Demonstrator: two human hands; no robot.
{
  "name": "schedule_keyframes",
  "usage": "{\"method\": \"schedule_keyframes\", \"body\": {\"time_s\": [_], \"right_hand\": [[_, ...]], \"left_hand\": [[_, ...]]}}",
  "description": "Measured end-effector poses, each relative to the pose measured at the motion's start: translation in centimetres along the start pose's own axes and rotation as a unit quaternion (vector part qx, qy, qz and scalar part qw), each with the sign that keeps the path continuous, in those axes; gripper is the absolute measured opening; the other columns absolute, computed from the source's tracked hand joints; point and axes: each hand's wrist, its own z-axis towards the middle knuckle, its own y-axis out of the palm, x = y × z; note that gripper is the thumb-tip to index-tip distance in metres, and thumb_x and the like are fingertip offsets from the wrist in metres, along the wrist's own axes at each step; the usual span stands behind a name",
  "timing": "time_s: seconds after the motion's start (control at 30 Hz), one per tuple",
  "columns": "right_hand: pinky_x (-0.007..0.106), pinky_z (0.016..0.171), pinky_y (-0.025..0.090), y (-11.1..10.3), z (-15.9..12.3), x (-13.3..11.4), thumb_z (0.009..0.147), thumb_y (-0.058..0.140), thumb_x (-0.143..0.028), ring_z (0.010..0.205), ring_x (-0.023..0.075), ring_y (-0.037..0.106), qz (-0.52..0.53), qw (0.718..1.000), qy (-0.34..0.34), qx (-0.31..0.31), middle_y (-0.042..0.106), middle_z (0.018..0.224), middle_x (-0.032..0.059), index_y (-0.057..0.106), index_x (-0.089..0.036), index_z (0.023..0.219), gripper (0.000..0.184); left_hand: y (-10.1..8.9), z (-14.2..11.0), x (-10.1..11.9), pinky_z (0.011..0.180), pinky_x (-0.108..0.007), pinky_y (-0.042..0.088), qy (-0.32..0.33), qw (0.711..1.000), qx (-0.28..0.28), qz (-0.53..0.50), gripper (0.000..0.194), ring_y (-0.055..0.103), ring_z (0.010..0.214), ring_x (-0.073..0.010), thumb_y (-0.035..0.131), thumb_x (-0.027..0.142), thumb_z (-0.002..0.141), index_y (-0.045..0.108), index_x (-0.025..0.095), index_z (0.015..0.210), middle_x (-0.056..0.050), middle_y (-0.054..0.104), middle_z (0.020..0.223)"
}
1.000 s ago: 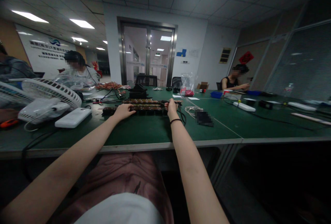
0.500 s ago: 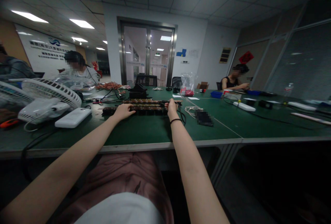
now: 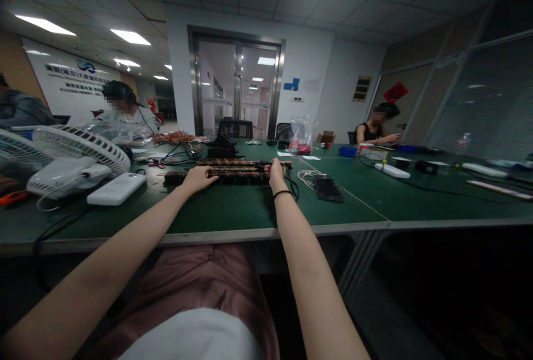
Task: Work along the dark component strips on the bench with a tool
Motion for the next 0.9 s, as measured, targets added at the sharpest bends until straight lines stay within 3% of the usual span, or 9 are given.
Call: {"method": "schedule_keyframes", "body": {"time_s": [0.9], "right_hand": [[0.012,0.034,0.036,0.03,-0.50,-0.27,0.090,0.053,-0.016,0.033,0.0064,0.047,-0.007,1.000,0.001,0.001,0.054,0.043,-0.0016,0.052,-0.016,0.066,0.024]], "left_hand": [[-0.48,-0.26,0.11,0.088,-0.032,0.050,0.000,1.000,-0.015,0.004,0.043,0.067,0.103,-0.0274,0.062,0.042,0.089,0.069,0.019,0.124,-0.008,0.075,0.098]]}}
